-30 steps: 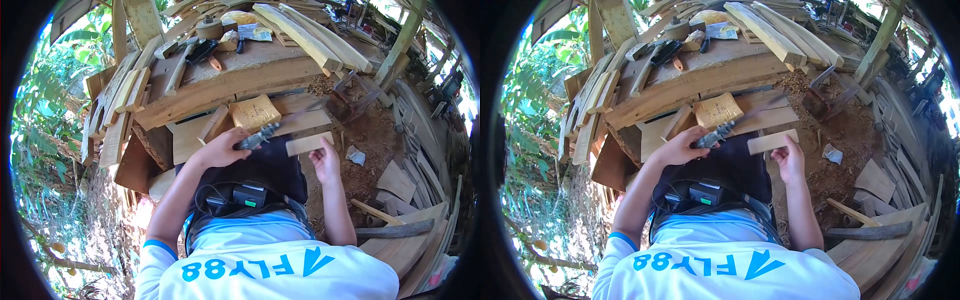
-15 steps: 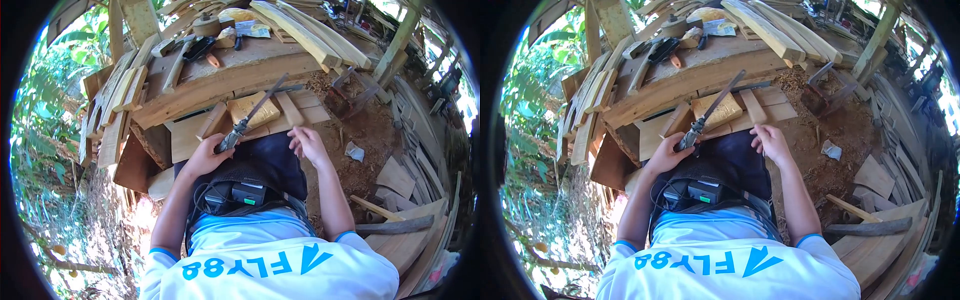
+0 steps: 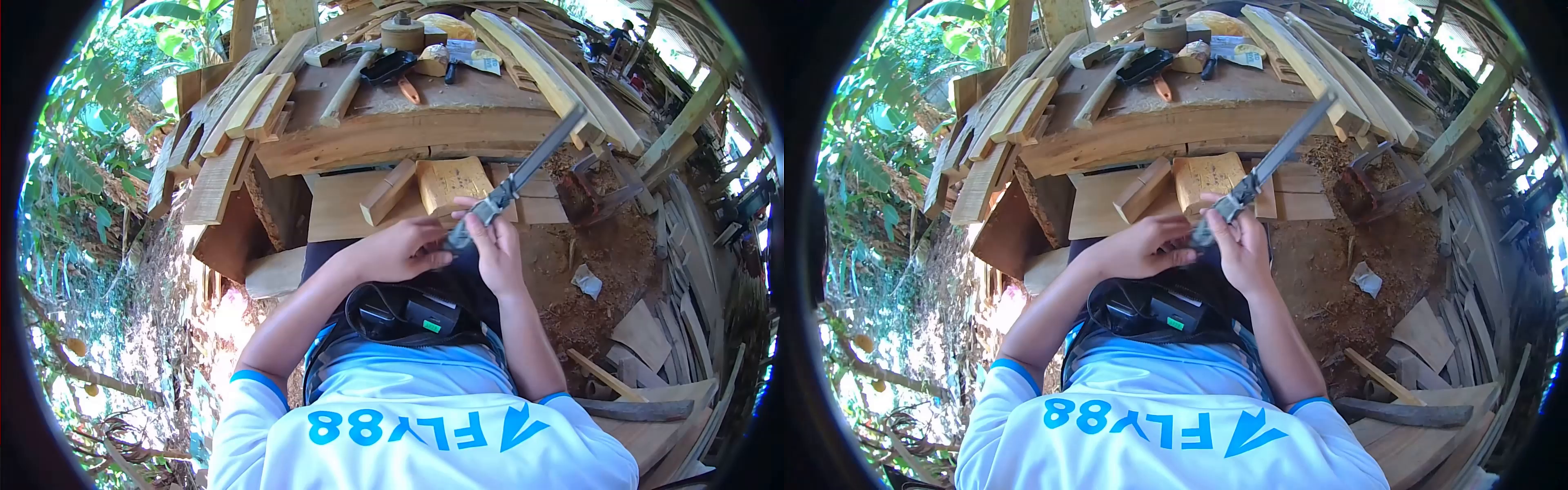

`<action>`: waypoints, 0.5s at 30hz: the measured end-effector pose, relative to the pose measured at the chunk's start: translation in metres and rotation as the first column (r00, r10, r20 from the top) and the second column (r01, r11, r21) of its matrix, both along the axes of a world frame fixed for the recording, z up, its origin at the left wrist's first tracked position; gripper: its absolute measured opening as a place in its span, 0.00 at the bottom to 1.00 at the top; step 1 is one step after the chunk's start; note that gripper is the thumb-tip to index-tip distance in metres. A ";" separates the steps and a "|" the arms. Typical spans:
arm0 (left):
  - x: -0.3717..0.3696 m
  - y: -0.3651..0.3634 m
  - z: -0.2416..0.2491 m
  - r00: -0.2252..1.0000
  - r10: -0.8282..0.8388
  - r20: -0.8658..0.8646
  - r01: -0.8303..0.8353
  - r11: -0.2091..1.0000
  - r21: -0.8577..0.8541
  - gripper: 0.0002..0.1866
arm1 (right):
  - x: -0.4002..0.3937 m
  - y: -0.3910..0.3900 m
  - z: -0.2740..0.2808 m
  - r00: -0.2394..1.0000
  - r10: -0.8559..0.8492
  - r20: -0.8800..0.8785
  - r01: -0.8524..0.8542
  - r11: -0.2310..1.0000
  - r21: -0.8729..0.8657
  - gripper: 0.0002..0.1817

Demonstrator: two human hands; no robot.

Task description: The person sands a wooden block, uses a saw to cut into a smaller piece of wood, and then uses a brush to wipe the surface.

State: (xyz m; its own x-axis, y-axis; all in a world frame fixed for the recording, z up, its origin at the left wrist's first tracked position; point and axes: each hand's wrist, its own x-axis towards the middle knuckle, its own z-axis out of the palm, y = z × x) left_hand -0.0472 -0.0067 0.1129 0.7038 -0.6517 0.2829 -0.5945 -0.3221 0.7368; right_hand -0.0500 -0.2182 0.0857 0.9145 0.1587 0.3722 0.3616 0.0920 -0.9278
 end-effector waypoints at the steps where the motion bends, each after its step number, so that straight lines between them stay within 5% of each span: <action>1: -0.003 0.004 -0.009 0.997 -0.001 -0.074 -0.003 0.998 -0.056 0.14 | 0.000 -0.002 -0.001 1.000 0.003 -0.001 -0.003 1.000 0.000 0.16; 3: -0.003 0.015 -0.024 0.989 -0.009 -0.148 -0.007 0.994 -0.113 0.15 | 0.001 -0.016 -0.001 0.990 -0.139 0.008 0.139 0.988 -0.064 0.17; 5: 0.002 0.031 -0.036 0.846 0.524 0.094 -0.481 0.828 -0.288 0.18 | -0.005 -0.031 -0.002 0.976 -0.215 -0.034 0.209 0.968 -0.136 0.13; 7: 0.013 0.041 -0.046 0.544 0.735 0.405 -0.668 0.671 -0.322 0.24 | -0.011 -0.044 -0.011 0.964 -0.210 0.165 0.264 0.837 -0.478 0.14; 8: 0.014 0.042 -0.050 0.551 0.793 0.259 -0.747 0.607 -0.271 0.31 | -0.019 -0.047 -0.010 0.963 -0.153 0.223 0.252 0.811 -0.528 0.15; 9: 0.020 0.042 -0.061 0.539 0.802 0.257 -0.750 0.596 -0.286 0.31 | -0.029 -0.050 -0.005 0.988 -0.110 0.113 0.156 0.779 -0.608 0.16; 12: 0.039 0.043 -0.095 0.444 0.850 0.284 -0.846 0.502 -0.181 0.36 | -0.048 -0.053 -0.004 0.990 -0.040 0.135 0.114 0.794 -0.597 0.21; 15: 0.047 0.049 -0.098 0.280 0.797 0.536 -0.945 0.327 0.008 0.40 | -0.052 -0.059 -0.008 0.999 -0.050 -0.018 0.025 0.738 -0.674 0.25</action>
